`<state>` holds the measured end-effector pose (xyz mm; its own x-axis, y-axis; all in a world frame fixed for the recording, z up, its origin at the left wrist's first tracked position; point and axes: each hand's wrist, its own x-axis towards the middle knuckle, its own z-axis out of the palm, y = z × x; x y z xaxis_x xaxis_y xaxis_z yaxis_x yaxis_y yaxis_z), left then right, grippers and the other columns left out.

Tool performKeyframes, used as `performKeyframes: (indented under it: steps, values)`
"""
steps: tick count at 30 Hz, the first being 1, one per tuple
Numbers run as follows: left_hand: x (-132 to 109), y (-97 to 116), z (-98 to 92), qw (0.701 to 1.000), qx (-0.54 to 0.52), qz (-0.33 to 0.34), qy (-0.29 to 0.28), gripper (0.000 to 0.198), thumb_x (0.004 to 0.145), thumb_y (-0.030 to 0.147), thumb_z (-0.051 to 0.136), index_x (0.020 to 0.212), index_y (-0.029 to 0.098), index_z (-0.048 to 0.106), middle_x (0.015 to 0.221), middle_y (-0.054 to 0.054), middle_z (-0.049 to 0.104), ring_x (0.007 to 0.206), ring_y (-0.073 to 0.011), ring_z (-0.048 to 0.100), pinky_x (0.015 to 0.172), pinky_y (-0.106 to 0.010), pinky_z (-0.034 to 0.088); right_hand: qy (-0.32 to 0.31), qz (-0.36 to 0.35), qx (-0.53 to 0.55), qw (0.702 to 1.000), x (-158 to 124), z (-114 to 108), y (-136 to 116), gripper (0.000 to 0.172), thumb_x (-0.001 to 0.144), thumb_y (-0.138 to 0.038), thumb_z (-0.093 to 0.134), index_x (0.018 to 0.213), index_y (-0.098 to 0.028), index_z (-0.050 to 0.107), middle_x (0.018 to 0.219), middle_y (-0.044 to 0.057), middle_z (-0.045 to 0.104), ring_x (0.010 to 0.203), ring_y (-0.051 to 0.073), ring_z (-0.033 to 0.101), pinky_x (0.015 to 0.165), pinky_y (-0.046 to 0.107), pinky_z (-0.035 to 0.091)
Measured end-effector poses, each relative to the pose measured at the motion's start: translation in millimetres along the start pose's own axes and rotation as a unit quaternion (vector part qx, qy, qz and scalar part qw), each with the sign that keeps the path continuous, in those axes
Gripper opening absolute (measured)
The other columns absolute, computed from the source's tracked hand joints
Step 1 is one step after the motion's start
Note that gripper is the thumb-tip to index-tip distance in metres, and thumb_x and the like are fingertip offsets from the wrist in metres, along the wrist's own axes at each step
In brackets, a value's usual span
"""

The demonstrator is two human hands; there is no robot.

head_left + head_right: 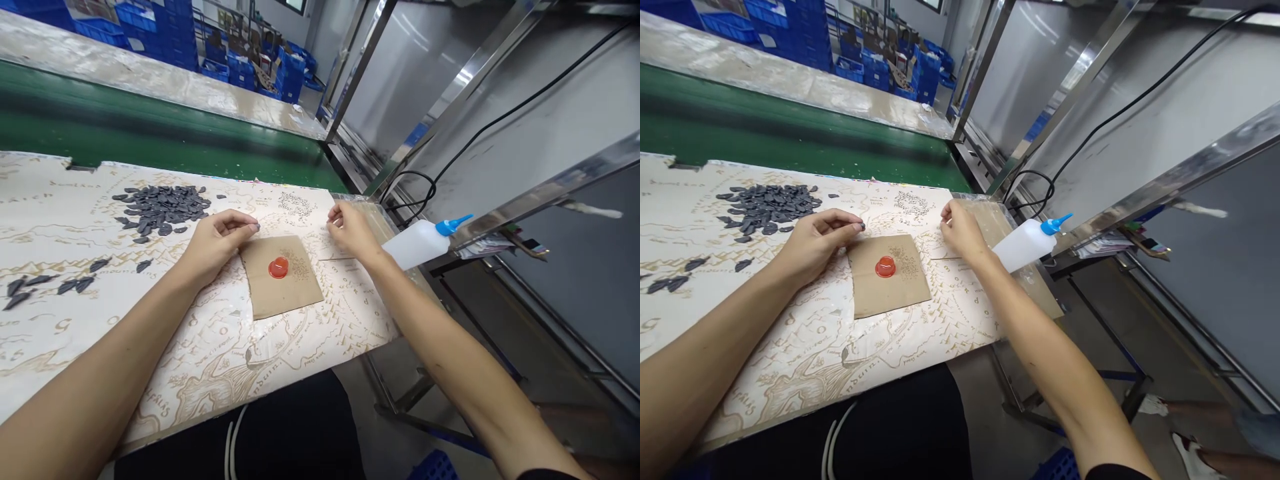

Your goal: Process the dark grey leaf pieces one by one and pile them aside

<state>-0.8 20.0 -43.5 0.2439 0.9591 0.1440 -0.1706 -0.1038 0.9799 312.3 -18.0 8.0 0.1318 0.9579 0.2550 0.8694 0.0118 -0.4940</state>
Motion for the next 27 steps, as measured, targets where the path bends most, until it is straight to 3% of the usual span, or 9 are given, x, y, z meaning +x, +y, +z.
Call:
performKeyframes:
  steps: [4, 8, 17, 27]
  values:
    - [1, -2, -1.4, 1.0, -0.01, 0.0, -0.005, 0.03, 0.075, 0.039, 0.102, 0.094, 0.02, 0.088, 0.095, -0.008, 0.083, 0.087, -0.0213, 0.072, 0.082, -0.034, 0.055, -0.014, -0.032, 0.07, 0.997, 15, 31, -17, 0.025, 0.09, -0.009, 0.065, 0.097, -0.028, 0.051, 0.101, 0.003, 0.076, 0.08, 0.021, 0.068, 0.079, 0.038, 0.054]
    - [0, 1, 0.3, 1.0, -0.003, -0.005, -0.009, 0.029, 0.074, 0.038, 0.102, 0.092, 0.02, 0.087, 0.094, -0.008, 0.083, 0.087, -0.0218, 0.072, 0.082, -0.035, 0.055, -0.036, -0.063, 0.098, 0.993, 23, 47, -28, 0.022, 0.091, -0.01, 0.066, 0.097, -0.028, 0.054, 0.102, 0.002, 0.077, 0.077, 0.02, 0.068, 0.079, 0.037, 0.052]
    - [-2, 6, 2.2, 1.0, 0.015, -0.01, -0.023, 0.026, 0.078, 0.038, 0.099, 0.092, 0.02, 0.086, 0.091, -0.007, 0.081, 0.081, -0.0198, 0.069, 0.076, -0.034, 0.052, -0.049, -0.088, 0.103, 0.99, 37, 61, -38, 0.023, 0.087, -0.009, 0.07, 0.095, -0.026, 0.058, 0.097, 0.002, 0.076, 0.076, 0.021, 0.064, 0.078, 0.036, 0.046]
    - [-2, 7, 5.0, 1.0, 0.023, -0.01, -0.005, 0.022, 0.081, 0.034, 0.096, 0.093, 0.019, 0.085, 0.089, -0.007, 0.08, 0.082, -0.0192, 0.068, 0.077, -0.033, 0.053, -0.071, -0.052, 0.111, 0.99, 45, 66, -45, 0.032, 0.079, 0.004, 0.067, 0.086, -0.026, 0.057, 0.085, 0.001, 0.07, 0.079, 0.022, 0.062, 0.077, 0.036, 0.045]
